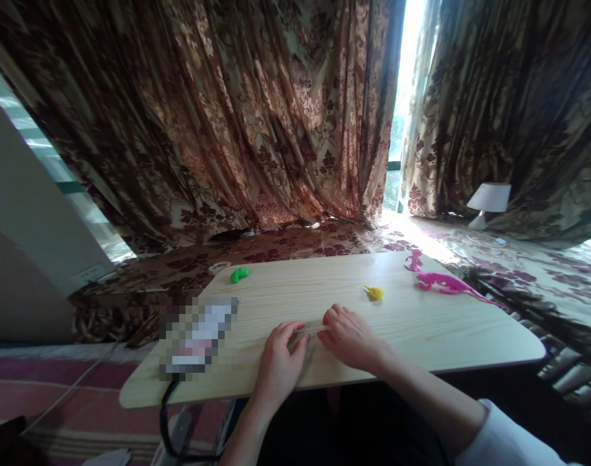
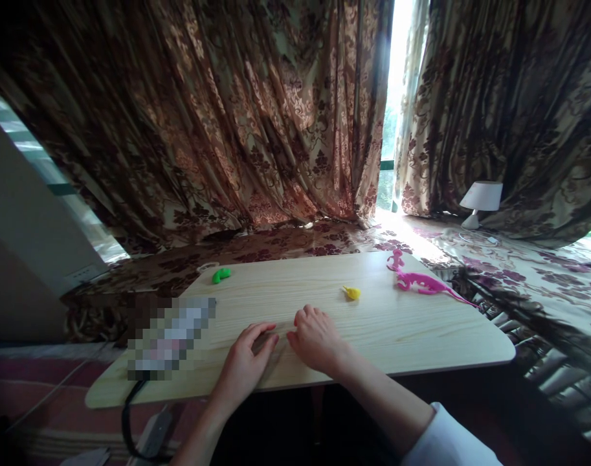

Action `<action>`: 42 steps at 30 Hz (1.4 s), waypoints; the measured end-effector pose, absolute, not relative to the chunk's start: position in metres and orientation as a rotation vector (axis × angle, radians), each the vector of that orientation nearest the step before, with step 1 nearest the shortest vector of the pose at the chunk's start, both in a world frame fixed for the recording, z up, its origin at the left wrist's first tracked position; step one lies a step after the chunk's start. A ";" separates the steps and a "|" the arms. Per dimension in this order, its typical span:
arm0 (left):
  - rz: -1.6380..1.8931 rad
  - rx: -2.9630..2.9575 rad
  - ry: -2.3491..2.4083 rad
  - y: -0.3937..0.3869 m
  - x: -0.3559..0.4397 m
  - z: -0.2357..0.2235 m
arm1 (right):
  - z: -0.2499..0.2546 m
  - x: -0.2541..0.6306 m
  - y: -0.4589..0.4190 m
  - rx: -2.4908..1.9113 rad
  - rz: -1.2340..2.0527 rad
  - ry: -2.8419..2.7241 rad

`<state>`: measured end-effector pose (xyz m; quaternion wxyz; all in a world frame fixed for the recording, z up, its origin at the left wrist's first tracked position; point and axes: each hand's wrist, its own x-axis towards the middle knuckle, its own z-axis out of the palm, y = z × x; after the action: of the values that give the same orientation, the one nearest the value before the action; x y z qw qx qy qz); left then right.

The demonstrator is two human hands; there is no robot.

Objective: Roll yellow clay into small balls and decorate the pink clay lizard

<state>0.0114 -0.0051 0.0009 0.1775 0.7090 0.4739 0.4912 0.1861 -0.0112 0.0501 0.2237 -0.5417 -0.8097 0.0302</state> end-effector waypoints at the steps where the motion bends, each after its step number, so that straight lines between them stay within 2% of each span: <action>1: 1.396 1.994 1.342 -0.006 0.011 0.002 | 0.045 0.180 -0.010 -1.518 0.061 -2.228; 9: 1.393 1.842 1.320 -0.009 0.007 0.003 | 0.030 0.177 -0.050 -1.477 -0.037 -2.376; 17: 1.366 1.842 1.310 -0.009 0.008 0.006 | 0.048 0.179 0.030 -1.680 -0.025 -2.262; 26: 1.391 1.821 1.322 -0.009 0.009 0.000 | 0.026 0.164 -0.085 -1.376 -0.061 -2.418; 33: 1.377 1.880 1.314 -0.009 0.008 0.001 | 0.046 0.167 0.025 -1.679 -0.015 -2.244; 36: 1.389 1.876 1.315 -0.008 0.007 0.000 | 0.050 0.169 0.044 -1.716 -0.003 -2.219; 42: 1.460 1.811 1.324 -0.010 0.006 0.000 | 0.027 0.160 -0.058 -1.506 -0.063 -2.353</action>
<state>0.0065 -0.0101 0.0003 0.2304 0.6584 0.4814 0.5307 0.1603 -0.0582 0.0266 0.1727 -0.5308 -0.8294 -0.0223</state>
